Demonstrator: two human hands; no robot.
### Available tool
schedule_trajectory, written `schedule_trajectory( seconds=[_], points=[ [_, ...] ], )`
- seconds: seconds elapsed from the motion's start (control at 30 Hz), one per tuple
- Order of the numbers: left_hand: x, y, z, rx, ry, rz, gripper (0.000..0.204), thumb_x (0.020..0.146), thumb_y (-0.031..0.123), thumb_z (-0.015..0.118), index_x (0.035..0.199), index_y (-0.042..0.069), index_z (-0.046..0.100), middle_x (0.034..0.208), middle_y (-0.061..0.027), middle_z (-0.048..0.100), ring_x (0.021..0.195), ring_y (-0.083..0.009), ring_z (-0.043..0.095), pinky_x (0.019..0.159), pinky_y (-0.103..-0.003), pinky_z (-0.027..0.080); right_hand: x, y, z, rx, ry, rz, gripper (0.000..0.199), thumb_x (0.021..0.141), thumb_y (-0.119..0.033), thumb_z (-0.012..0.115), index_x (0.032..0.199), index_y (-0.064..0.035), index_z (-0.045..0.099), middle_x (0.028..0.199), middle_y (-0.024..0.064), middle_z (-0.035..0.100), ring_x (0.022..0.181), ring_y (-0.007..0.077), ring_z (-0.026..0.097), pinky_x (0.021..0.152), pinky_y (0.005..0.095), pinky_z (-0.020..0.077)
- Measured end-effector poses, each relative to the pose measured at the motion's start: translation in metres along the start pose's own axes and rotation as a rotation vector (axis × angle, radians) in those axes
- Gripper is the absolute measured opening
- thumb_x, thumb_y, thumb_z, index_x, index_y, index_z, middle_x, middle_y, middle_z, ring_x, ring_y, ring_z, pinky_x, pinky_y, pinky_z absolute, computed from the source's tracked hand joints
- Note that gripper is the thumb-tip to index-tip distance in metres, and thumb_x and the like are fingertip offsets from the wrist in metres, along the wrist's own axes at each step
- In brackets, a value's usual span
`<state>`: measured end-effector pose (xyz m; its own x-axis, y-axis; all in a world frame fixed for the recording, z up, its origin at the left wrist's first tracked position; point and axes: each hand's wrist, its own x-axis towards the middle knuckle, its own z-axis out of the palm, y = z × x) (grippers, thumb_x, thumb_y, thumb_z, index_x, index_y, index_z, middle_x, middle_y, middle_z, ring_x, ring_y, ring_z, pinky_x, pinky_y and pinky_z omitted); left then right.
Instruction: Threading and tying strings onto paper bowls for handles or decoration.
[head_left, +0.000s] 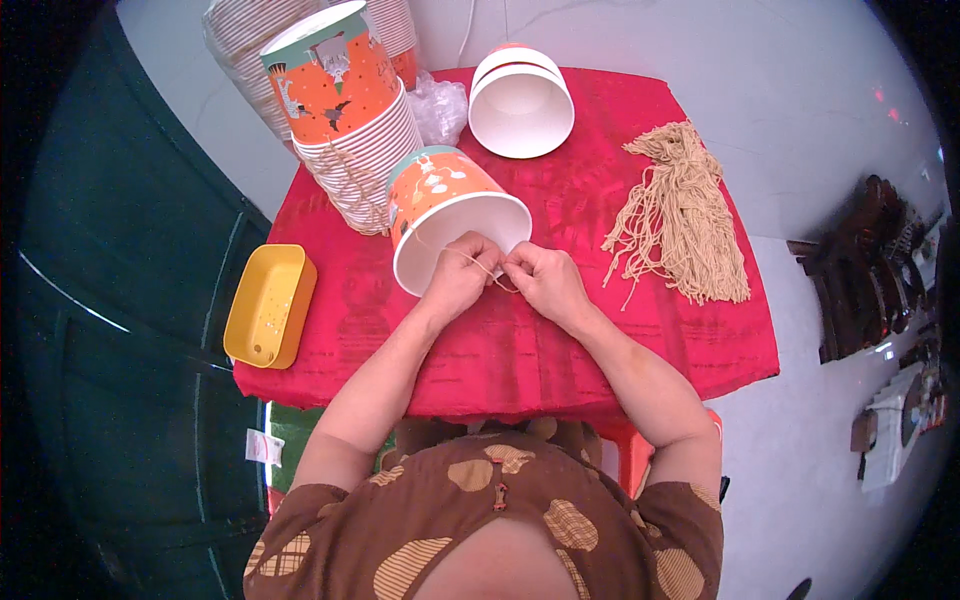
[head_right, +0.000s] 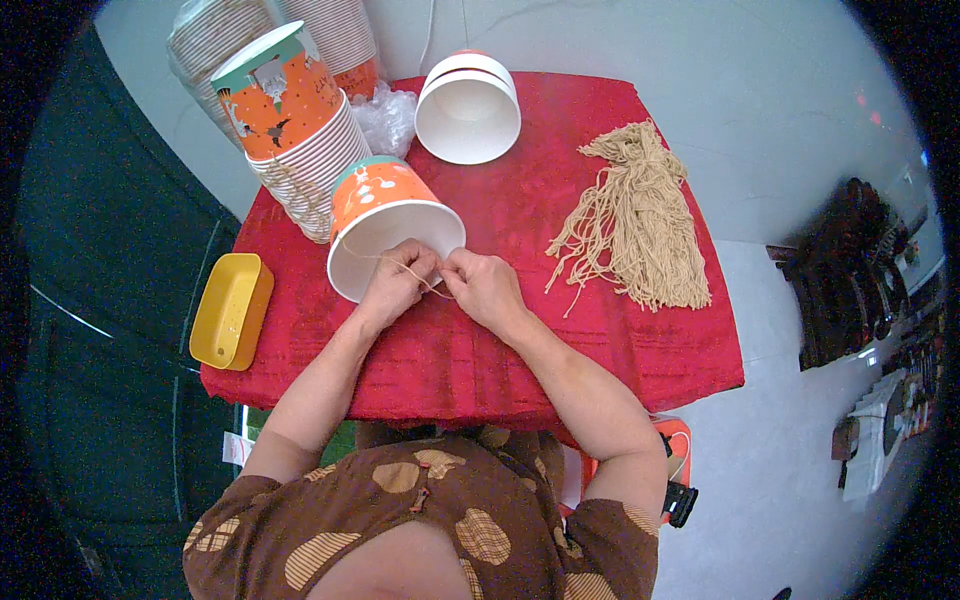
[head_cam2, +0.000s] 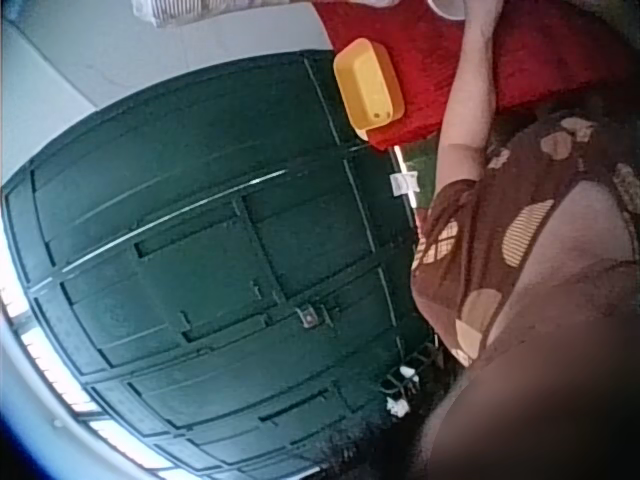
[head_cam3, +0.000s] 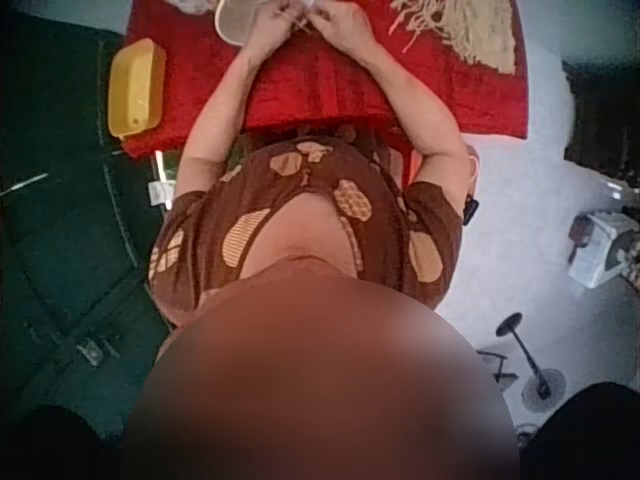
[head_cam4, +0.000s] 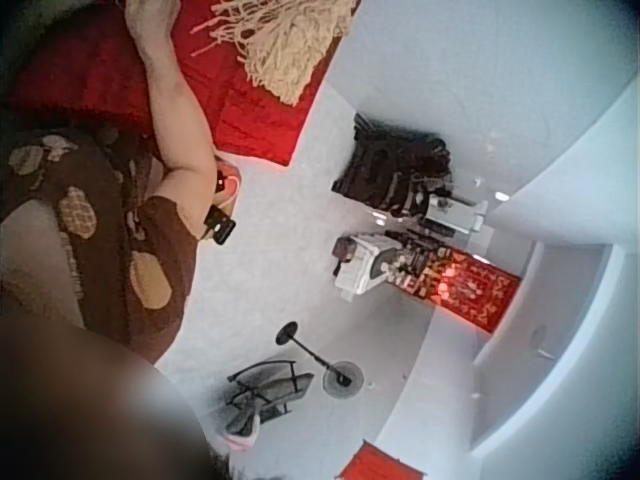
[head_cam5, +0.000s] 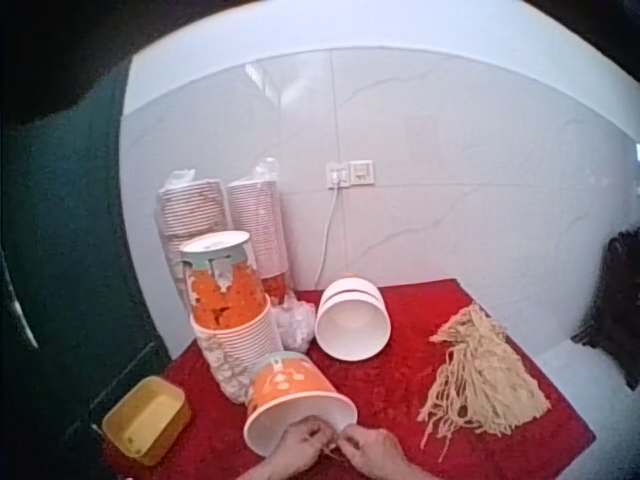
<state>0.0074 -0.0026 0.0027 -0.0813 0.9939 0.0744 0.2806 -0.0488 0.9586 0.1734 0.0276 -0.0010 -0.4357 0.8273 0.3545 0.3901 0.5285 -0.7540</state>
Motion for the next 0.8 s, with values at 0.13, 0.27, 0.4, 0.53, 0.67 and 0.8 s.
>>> schedule_trajectory(
  seconds=[0.13, 0.27, 0.4, 0.53, 0.67, 0.8],
  points=[
    [0.002, -0.012, -0.006, 0.144, 0.087, 0.093, 0.012, 0.086, 0.009, 0.061, 0.083, -0.003, 0.062, 0.082, -0.0143, 0.063, 0.072, -0.0224, 0.062, 0.063, -0.034, 0.049, 0.0, 0.003, 0.006, -0.057, 0.017, -0.046, 0.01, 0.083, -0.012, 0.064, 0.083, -0.0018, 0.064, 0.065, 0.0135, 0.063, 0.057, 0.022, 0.064, 0.053, 0.0355, 0.0475],
    [-0.009, 0.007, -0.004, 0.306, 0.075, 0.164, 0.01, 0.083, 0.008, 0.063, 0.082, -0.003, 0.062, 0.09, -0.0177, 0.063, 0.081, -0.0296, 0.064, 0.07, -0.037, 0.05, 0.0, 0.006, 0.004, -0.034, 0.012, -0.029, 0.009, 0.082, -0.012, 0.064, 0.083, -0.0024, 0.064, 0.065, 0.0127, 0.063, 0.057, 0.0218, 0.064, 0.053, 0.0354, 0.0477],
    [-0.01, 0.007, 0.0, 0.424, 0.048, 0.185, 0.007, 0.08, 0.004, 0.066, 0.08, -0.001, 0.061, 0.084, -0.014, 0.06, 0.077, -0.0247, 0.06, 0.069, -0.036, 0.048, 0.0, 0.003, 0.001, -0.019, -0.005, -0.009, 0.012, 0.083, -0.018, 0.063, 0.083, -0.0062, 0.064, 0.071, 0.0151, 0.065, 0.067, 0.0349, 0.066, 0.058, 0.0451, 0.0508],
    [-0.008, 0.002, 0.0, 0.464, 0.058, 0.276, 0.008, 0.079, 0.003, 0.066, 0.076, -0.002, 0.059, 0.084, -0.0145, 0.059, 0.08, -0.0287, 0.06, 0.071, -0.038, 0.048, 0.0, 0.002, 0.003, -0.042, -0.002, -0.018, 0.01, 0.083, -0.016, 0.063, 0.085, -0.0062, 0.061, 0.071, 0.0153, 0.065, 0.066, 0.0353, 0.065, 0.058, 0.0456, 0.0505],
    [-0.009, 0.004, 0.0, 0.433, 0.035, 0.242, 0.008, 0.078, 0.002, 0.066, 0.076, -0.002, 0.059, 0.085, -0.0148, 0.06, 0.082, -0.0289, 0.06, 0.072, -0.039, 0.048, -0.001, 0.005, 0.009, -0.069, 0.082, -0.092, 0.011, 0.083, -0.013, 0.062, 0.09, -0.0068, 0.057, 0.069, 0.0155, 0.064, 0.066, 0.0365, 0.065, 0.057, 0.0473, 0.0496],
    [-0.01, 0.01, 0.0, 0.427, 0.013, 0.233, 0.007, 0.077, 0.003, 0.064, 0.076, -0.003, 0.062, 0.092, -0.0201, 0.06, 0.085, -0.0372, 0.061, 0.074, -0.043, 0.049, -0.001, 0.003, 0.007, -0.135, 0.072, -0.141, 0.008, 0.083, -0.011, 0.061, 0.089, -0.0069, 0.057, 0.068, 0.0158, 0.063, 0.065, 0.0366, 0.064, 0.055, 0.0479, 0.049]
  ],
)
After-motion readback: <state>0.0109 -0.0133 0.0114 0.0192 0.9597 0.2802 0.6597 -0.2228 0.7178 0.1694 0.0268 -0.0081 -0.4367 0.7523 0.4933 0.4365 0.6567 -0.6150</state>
